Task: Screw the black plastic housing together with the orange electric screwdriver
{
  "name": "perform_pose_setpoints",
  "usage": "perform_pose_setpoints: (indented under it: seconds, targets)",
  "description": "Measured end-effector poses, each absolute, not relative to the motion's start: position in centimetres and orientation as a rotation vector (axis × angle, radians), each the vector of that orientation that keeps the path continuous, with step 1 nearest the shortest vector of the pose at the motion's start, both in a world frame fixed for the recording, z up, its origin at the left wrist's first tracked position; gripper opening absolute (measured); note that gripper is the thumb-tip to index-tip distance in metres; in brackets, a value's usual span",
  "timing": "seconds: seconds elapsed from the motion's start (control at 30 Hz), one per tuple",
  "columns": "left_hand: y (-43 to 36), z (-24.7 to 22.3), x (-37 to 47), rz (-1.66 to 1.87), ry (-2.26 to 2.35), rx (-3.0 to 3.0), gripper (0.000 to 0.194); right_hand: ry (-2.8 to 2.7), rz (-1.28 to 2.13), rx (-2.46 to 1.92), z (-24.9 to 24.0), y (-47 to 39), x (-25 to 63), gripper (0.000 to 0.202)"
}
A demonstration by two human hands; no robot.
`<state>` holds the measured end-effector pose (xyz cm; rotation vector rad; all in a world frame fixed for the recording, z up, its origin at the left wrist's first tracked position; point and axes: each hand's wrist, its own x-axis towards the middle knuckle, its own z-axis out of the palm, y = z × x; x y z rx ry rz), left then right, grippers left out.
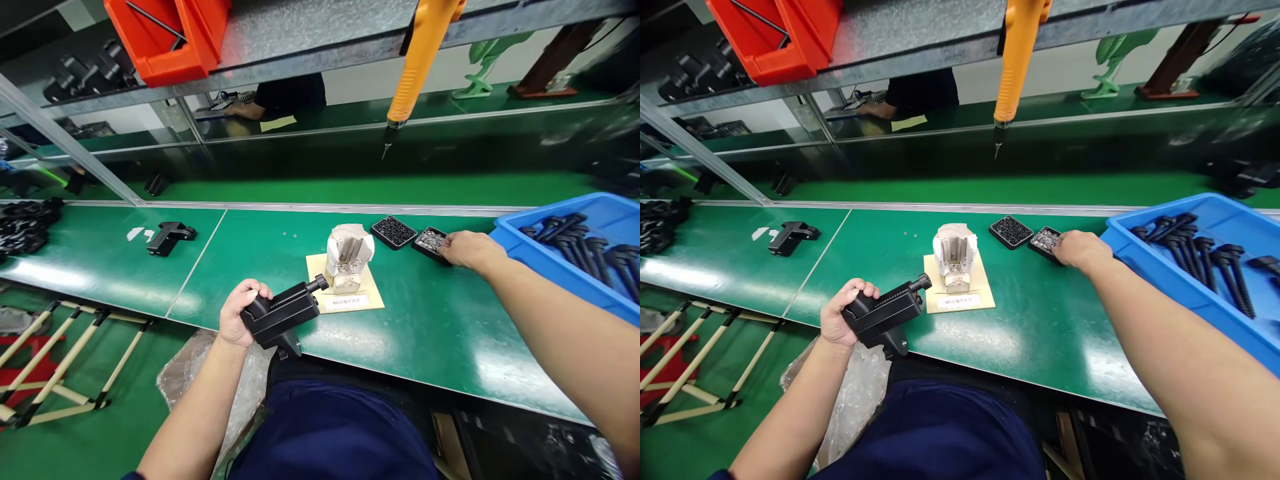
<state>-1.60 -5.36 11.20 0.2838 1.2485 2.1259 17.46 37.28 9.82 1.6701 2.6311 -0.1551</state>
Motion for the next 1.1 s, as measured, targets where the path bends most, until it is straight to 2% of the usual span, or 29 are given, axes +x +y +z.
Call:
perform_pose_setpoints:
  seconds: [0.2, 0.3, 0.33, 0.4, 0.47, 0.5, 0.6, 0.83, 1.0, 1.1]
  targets:
    - [-5.8, 12.3, -0.9, 2.060, 1.333, 0.194, 0.031, 2.878, -0.444, 1.778, 12.4, 31.2, 17.4, 0.027]
    - [-5.6, 14.1, 0.6, 2.005, 1.388, 0.207, 0.031, 3.063, -0.761, 1.553, 12.7, 24.0, 18.6, 0.020]
    - [-5.4, 14.7, 1.2, 1.988, 1.421, 0.204, 0.031, 3.084, -0.923, 1.406, 12.5, 21.3, 19.1, 0.021]
    - [-4.6, 15.8, 2.4, 1.940, 1.508, 0.195, 0.036, 2.902, -1.607, 0.803, 11.9, 16.0, 20.2, 0.027]
    - [-3.4, 16.6, 3.5, 1.891, 1.608, 0.182, 0.044, 2.574, -1.958, 0.503, 11.0, 11.6, 20.9, 0.035]
    - [-2.7, 16.7, 4.0, 1.872, 1.653, 0.172, 0.048, 2.475, -2.028, 0.410, 10.6, 10.0, 21.1, 0.046]
    - [-0.6, 16.7, 5.2, 1.857, 1.733, 0.144, 0.058, 2.490, -2.067, 0.393, 9.7, 7.2, 21.0, 0.070]
    - [1.6, 16.6, 7.1, 1.864, 1.765, 0.125, 0.070, 2.621, -2.169, 0.530, 8.3, 8.0, 20.5, 0.053]
    - [1.6, 17.4, 8.0, 1.901, 1.702, 0.191, 0.056, 2.563, -2.213, 0.509, 8.3, 9.7, 21.1, 0.055]
    - [1.8, 17.6, 7.8, 1.829, 1.735, 0.411, 0.046, 2.438, -2.357, 0.467, 8.9, 10.7, 21.5, 0.058]
